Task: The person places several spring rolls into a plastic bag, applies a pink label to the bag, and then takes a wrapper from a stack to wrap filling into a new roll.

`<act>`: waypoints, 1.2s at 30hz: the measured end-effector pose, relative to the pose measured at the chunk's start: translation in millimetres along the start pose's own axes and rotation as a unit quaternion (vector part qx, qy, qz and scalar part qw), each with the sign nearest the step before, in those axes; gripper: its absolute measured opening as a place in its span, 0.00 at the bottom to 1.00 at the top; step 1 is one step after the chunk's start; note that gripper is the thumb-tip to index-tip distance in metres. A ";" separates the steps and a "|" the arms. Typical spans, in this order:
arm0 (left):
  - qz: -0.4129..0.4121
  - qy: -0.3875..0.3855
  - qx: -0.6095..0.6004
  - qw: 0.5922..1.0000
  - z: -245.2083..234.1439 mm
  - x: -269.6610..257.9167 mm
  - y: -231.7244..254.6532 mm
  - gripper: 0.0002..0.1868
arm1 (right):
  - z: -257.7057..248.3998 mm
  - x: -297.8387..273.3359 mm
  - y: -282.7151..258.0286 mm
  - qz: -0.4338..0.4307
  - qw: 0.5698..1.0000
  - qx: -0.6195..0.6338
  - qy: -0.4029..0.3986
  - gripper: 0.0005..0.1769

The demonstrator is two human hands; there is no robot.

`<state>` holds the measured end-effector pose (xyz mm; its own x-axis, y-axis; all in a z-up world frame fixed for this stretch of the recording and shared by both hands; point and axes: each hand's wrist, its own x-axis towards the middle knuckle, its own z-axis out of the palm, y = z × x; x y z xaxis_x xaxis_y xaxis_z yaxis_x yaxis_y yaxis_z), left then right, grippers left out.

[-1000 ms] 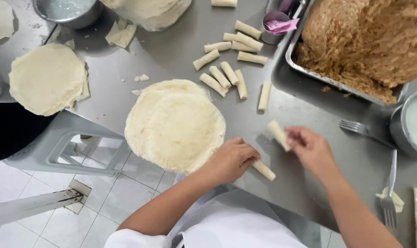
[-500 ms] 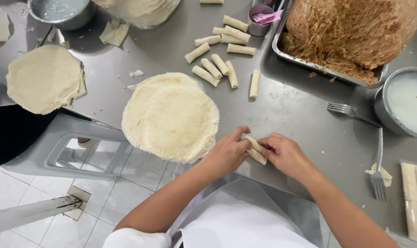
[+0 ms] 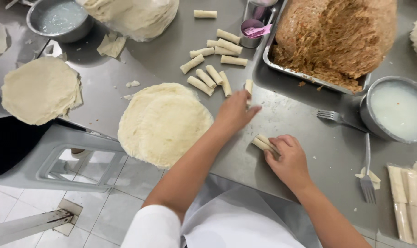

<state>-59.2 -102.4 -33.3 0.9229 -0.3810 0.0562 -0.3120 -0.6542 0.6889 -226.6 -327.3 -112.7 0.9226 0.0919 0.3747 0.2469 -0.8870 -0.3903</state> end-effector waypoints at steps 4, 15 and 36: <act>-0.005 0.044 0.149 0.988 27.4 28.3 -2.7 0.33 | -9.2 4.6 -5.7 0.019 0.999 0.012 -0.026 0.23; 0.098 -0.190 -0.073 0.974 -0.2 -104.8 12.1 0.12 | -52.4 18.0 1.4 0.207 0.906 0.342 -0.138 0.24; 0.077 0.009 0.152 0.985 -8.0 -17.0 -11.1 0.17 | 5.9 -14.6 -24.6 0.008 0.999 0.026 0.026 0.34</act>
<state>-69.6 -83.5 -36.1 0.8624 -0.4808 0.1584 -0.4993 -0.7564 0.4224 -244.4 -304.1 -113.6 0.9100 0.0522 0.4112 0.2478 -0.8637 -0.4388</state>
